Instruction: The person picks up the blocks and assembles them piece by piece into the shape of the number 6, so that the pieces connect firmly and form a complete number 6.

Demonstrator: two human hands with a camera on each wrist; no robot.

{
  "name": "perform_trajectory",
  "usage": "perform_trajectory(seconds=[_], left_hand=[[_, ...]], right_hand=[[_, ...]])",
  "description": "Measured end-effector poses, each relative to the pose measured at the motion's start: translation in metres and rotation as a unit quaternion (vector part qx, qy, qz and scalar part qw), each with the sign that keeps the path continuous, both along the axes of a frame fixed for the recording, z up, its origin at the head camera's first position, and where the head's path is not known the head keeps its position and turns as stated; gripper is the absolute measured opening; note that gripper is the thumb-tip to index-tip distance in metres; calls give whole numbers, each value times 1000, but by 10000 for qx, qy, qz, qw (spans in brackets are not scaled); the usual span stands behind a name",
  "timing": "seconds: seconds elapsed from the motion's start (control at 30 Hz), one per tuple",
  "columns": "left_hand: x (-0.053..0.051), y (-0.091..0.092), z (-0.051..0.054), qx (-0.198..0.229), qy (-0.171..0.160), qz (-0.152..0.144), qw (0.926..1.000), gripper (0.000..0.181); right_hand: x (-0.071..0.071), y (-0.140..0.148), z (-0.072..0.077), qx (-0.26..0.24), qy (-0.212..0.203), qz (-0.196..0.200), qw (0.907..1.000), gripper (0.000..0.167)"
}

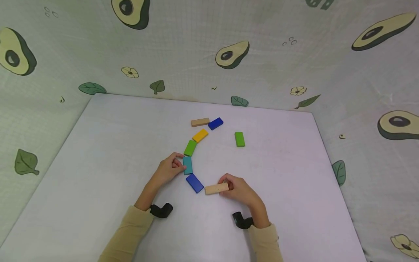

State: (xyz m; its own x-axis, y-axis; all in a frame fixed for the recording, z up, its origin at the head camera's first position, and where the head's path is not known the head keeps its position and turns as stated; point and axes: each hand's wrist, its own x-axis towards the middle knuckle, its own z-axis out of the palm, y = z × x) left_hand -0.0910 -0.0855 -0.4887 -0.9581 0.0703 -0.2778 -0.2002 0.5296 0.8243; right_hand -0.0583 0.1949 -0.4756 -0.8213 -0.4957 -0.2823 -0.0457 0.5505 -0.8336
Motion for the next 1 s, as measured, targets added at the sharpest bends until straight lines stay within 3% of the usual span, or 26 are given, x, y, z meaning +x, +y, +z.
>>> perform_trajectory(seconds=[0.57,1.0], left_hand=[[-1,-1,-4,15,93,-52,9999,40],[-2,-1,-4,-28,86,-60,9999,40]], right_hand=[[9,-8,3,359,1031,107,9940,24],[11,-15,1,574,886,156,9943,21]])
